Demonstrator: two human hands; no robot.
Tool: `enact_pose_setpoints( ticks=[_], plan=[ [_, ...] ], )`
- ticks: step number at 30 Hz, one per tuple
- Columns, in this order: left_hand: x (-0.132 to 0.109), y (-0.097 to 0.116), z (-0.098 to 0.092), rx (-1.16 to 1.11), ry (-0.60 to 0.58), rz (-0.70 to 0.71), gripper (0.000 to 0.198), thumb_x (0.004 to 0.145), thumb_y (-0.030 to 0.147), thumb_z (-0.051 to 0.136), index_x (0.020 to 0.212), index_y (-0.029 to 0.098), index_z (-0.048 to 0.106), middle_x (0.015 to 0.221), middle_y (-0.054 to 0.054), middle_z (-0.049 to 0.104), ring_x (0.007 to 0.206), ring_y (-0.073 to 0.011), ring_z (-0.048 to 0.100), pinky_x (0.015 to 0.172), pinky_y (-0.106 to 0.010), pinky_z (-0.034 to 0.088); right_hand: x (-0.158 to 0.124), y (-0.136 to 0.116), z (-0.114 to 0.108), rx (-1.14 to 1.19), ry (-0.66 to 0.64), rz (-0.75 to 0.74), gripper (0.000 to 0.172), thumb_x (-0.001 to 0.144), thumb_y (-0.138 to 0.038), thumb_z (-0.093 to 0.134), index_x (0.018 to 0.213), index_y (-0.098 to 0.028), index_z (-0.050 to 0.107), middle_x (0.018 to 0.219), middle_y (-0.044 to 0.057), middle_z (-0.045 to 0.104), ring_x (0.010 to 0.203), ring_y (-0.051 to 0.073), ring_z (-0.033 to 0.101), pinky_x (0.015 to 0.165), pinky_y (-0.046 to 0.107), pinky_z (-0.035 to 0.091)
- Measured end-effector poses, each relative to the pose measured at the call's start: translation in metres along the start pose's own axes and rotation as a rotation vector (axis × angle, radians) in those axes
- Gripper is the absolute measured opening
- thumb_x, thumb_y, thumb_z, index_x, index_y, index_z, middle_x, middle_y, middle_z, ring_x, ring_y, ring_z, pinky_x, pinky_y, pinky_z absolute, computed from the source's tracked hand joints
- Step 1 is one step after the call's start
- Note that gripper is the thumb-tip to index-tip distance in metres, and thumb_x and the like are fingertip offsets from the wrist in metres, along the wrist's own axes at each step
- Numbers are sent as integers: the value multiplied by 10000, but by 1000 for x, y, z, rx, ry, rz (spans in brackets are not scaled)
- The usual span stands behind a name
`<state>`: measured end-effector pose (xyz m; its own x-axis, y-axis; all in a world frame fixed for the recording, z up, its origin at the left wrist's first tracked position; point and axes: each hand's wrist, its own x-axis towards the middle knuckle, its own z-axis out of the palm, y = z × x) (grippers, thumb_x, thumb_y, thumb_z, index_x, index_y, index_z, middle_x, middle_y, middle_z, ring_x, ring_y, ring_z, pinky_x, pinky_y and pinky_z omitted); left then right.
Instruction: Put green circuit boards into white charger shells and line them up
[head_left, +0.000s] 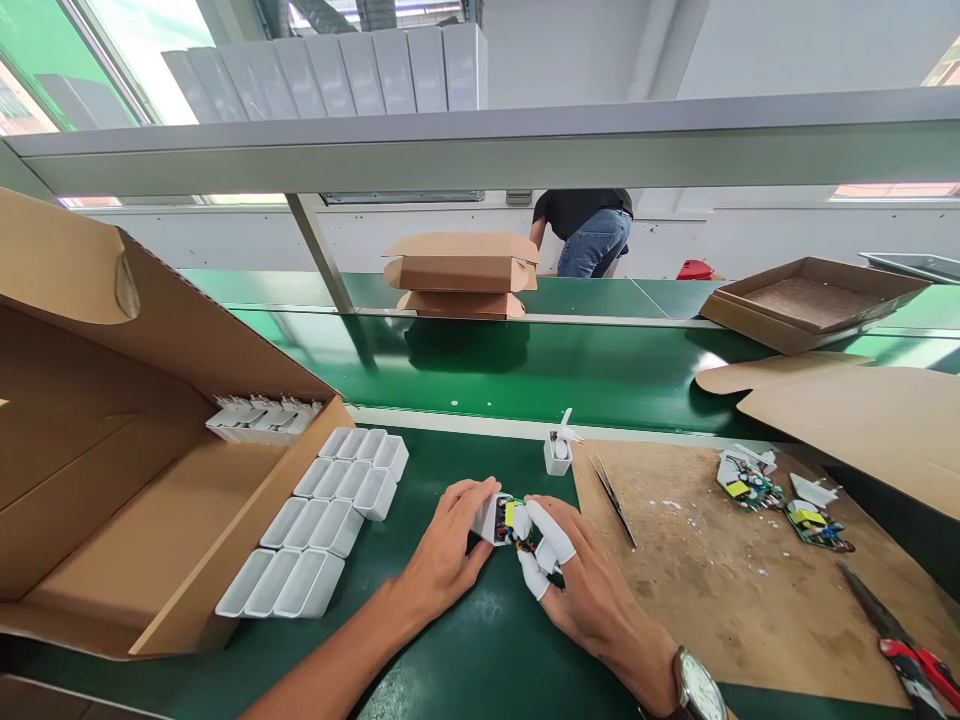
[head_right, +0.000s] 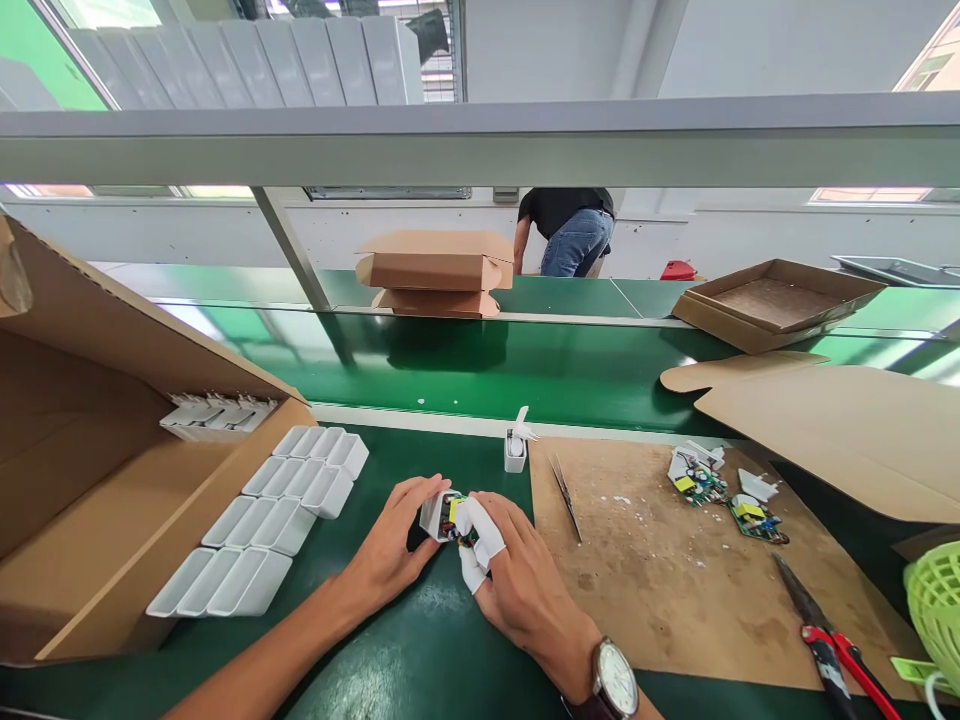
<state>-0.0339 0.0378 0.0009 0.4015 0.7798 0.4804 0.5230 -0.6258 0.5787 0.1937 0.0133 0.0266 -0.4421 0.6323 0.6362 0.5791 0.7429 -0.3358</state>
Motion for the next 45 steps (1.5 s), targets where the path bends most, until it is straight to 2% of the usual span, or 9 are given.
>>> enact_pose_setpoints(
  ticks=[8,16,24,29,34,39,42,45],
  plan=[
    [0,0,0,27,-10,-3,748,931,62,553,1576,308,266,1427,-103,591,1324,-267,533,1106,-489,512,3,-4,-2,-28,-27,15,772,892,8,489,1604,-149,236,1331,201,598,1251,333,591,985,524,615],
    [1,2,0,41,-17,-6,747,923,58,546,1573,307,276,1413,-103,601,1313,-271,547,1105,-496,512,4,-5,-4,-16,-44,55,810,895,-13,488,1621,-199,182,1325,190,597,1224,342,611,940,535,627],
    [1,1,1,46,3,24,732,932,73,552,1574,304,287,1400,-103,610,1295,-269,555,1097,-496,514,5,-7,-5,-17,-50,71,836,895,-5,495,1629,-214,154,1349,184,595,1233,340,612,959,540,620],
    [3,2,0,54,14,30,731,934,69,556,1571,305,287,1389,-95,620,1289,-259,552,1102,-479,510,4,-6,-4,-30,-58,62,821,889,5,497,1623,-174,176,1366,202,590,1287,353,581,989,551,609],
    [3,3,0,63,7,10,714,929,71,555,1559,302,309,1384,-100,623,1292,-264,568,1097,-480,515,4,-6,-4,-7,-68,92,803,918,-21,499,1631,-207,180,1374,177,600,1274,336,598,1005,538,606],
    [2,4,0,35,-13,9,695,942,94,568,1557,300,318,1409,-108,618,1315,-271,570,1111,-500,507,5,-5,-3,16,-77,80,778,916,-27,509,1622,-186,224,1378,176,608,1281,328,595,1020,523,600],
    [1,6,1,-70,-49,28,699,955,137,589,1569,303,300,1455,-115,593,1332,-270,577,1121,-503,509,7,-5,-4,72,-66,54,704,960,-133,587,1591,-218,286,1340,163,634,1253,322,617,1013,521,602],
    [-1,6,3,-231,-118,-29,738,957,167,590,1594,287,237,1513,-135,543,1358,-267,579,1133,-493,514,8,-3,-5,196,-51,72,592,1006,-263,598,1546,-250,354,1392,154,610,1302,300,598,1055,513,578]
  ],
)
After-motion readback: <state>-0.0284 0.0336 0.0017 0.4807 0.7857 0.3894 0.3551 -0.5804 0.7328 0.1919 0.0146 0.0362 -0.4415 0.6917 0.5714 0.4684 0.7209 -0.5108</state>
